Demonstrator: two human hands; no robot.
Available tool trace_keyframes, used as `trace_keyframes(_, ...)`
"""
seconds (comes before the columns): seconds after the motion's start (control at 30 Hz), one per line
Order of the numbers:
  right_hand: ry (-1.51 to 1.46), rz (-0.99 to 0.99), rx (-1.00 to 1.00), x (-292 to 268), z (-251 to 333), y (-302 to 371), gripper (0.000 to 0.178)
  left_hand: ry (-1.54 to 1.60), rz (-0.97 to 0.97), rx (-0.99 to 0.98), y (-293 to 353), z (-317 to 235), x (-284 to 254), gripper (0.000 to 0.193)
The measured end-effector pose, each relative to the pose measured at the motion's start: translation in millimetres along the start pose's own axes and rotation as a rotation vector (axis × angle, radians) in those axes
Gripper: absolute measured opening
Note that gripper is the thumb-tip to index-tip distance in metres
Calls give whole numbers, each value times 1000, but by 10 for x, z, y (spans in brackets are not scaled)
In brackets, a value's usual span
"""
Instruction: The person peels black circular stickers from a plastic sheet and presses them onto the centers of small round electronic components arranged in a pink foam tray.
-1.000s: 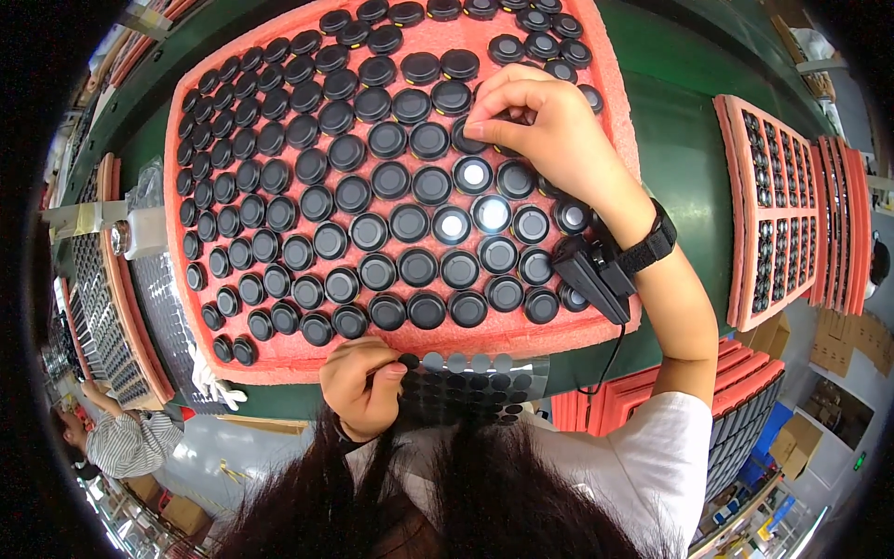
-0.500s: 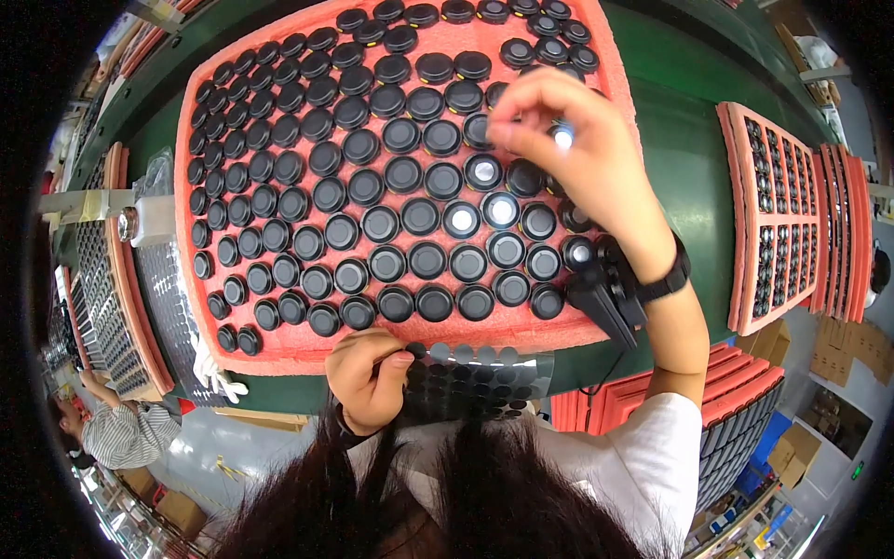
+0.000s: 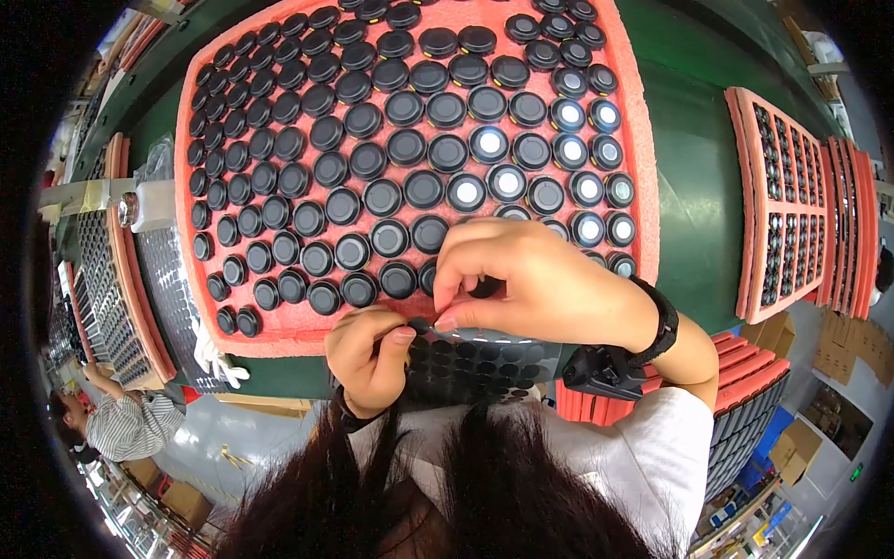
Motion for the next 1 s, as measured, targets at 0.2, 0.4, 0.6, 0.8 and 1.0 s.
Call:
trace_keyframes(0.2,-42,70,81,69,-47,5,15,-1,-2,3,9,7,6,9)
trace_keyframes(0.4,76,24,-200,-54,188,-24,16,-9,2,7,5,17,4,10)
trace_keyframes(0.6,256,-360,-47,-680,-51,-20,10,-2,3,24,-6,3,20,11)
trace_keyframes(0.8,353,-459,92,-839,-340,-43,6,-9,14,-15,2,16,19,8)
trace_keyframes(1.0,383,-447,82,-815,-349,-59,6,0,17,14,-16,21,16,10)
Point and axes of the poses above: each hand's wrist, its own y-axis away from the middle knuckle, its own x-axis out of the palm, z = x × y, the point moved 7 cm from there along -y, towards the middle knuckle, and after that the axes turned 6 degrees about -x, right-handed, at the moved point
